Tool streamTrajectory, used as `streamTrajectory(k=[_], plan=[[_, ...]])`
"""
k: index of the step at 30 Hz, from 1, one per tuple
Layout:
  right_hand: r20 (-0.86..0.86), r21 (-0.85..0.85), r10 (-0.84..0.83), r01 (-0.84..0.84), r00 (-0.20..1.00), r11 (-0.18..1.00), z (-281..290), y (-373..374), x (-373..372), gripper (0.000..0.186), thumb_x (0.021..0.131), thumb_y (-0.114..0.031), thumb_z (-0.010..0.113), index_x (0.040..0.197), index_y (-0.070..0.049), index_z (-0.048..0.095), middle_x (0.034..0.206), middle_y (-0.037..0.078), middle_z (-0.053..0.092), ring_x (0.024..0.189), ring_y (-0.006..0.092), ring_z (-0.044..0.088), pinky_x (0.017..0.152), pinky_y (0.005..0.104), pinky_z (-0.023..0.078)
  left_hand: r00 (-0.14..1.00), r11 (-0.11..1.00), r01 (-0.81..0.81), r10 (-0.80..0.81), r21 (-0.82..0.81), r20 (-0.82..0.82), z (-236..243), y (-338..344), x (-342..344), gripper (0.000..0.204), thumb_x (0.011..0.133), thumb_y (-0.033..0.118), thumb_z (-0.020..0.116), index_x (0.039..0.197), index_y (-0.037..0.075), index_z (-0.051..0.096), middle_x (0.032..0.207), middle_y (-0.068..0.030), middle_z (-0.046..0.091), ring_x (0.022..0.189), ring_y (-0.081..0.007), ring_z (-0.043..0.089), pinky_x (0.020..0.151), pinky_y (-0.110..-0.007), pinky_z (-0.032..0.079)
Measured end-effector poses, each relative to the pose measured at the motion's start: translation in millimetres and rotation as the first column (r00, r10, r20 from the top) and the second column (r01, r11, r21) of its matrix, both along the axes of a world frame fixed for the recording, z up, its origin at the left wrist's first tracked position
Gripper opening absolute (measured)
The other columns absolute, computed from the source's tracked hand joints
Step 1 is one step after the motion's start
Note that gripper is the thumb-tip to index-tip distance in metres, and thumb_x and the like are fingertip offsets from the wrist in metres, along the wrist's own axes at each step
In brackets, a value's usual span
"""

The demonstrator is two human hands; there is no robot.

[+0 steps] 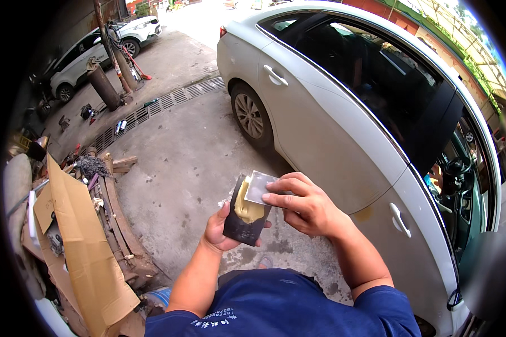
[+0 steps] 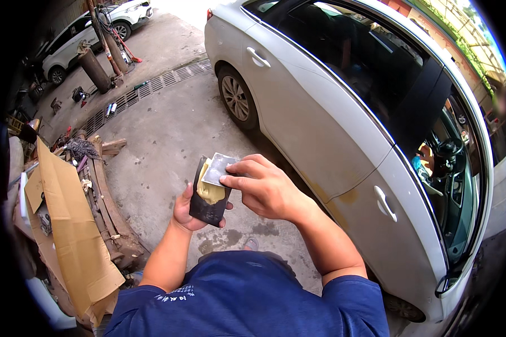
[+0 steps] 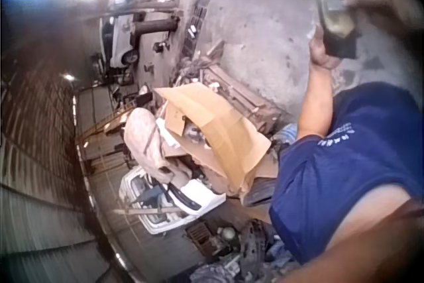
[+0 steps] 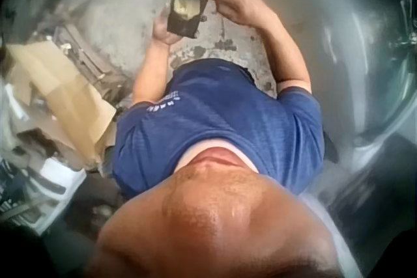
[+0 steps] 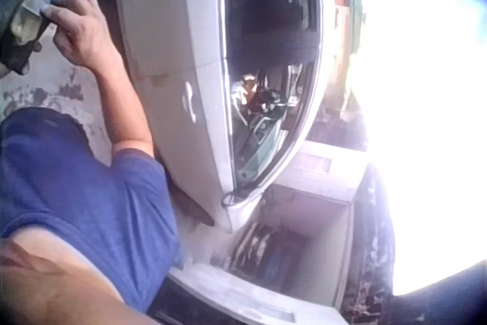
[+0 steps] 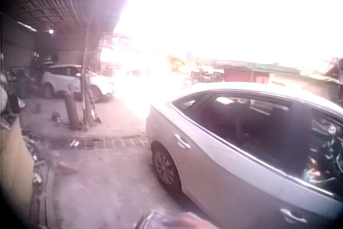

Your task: The person applies a yellow body filler to the side of a white car using a metal putty knife and a smaller scraper. They spread the filler over a damaged area on the rear door and quarter panel, smoothing it with repeated strokes.

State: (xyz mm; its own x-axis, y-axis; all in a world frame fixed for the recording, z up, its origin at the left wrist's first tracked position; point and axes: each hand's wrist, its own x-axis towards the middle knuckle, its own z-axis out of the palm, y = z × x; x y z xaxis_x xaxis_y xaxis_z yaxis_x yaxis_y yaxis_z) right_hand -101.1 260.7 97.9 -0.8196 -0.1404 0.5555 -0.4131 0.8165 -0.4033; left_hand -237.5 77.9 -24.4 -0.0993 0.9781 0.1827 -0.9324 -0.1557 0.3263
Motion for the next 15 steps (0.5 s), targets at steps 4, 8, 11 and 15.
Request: streamTrajectory(k=[4, 8, 11, 15], plan=[[-0.026, -0.089, 0.069, -0.071, 0.997, 0.993, -17, 40, -38, 0.050, 0.066, 0.011, 0.055, 0.112, -0.005, 0.066, 0.112, 0.013, 0.062, 0.104, 0.0319, 0.058, 0.087, 0.0397, 0.049, 0.997, 0.994, 0.077, -0.078, 0.080, 0.009, 3, 21, -20, 0.070, 0.094, 0.053, 0.048, 0.145, 0.009, 0.030, 0.138, -0.0211, 0.044, 0.121, -0.0494, 0.046, 0.074, -0.059, 0.056], [0.061, -0.325, -0.007, 0.026, 0.998, 0.945, -44, 72, -60, 0.040, 0.076, 0.009, 0.054, 0.114, -0.003, 0.063, 0.107, 0.012, 0.063, 0.096, 0.0223, 0.062, 0.085, 0.0322, 0.048, 0.997, 0.995, -0.080, 0.080, 0.059, -0.004, 18, 29, -49, 0.068, 0.094, 0.053, 0.047, 0.144, 0.008, 0.033, 0.137, -0.0196, 0.045, 0.125, -0.0469, 0.043, 0.078, -0.057, 0.055], [0.163, -0.902, 0.100, 0.107, 0.982, 0.418, -70, 71, -73, 0.036, 0.087, -0.002, 0.060, 0.122, -0.001, 0.054, 0.102, 0.003, 0.063, 0.091, 0.0099, 0.058, 0.080, 0.0255, 0.046, 0.911, 0.933, -0.357, 0.337, -0.047, -0.239, 30, 37, -84, 0.070, 0.094, 0.056, 0.043, 0.142, 0.005, 0.035, 0.136, -0.0163, 0.048, 0.125, -0.0343, 0.047, 0.092, -0.051, 0.048], [0.356, -0.931, 0.335, 0.301, 0.872, 0.208, -103, 30, -142, 0.038, 0.086, -0.003, 0.064, 0.122, 0.000, 0.050, 0.095, 0.003, 0.063, 0.083, 0.0067, 0.058, 0.073, 0.0221, 0.046, 0.730, 0.799, -0.601, 0.547, -0.004, -0.409, 13, 49, -130, 0.062, 0.100, 0.046, 0.037, 0.143, 0.001, 0.034, 0.134, -0.0104, 0.050, 0.123, -0.0198, 0.048, 0.105, -0.035, 0.036]])
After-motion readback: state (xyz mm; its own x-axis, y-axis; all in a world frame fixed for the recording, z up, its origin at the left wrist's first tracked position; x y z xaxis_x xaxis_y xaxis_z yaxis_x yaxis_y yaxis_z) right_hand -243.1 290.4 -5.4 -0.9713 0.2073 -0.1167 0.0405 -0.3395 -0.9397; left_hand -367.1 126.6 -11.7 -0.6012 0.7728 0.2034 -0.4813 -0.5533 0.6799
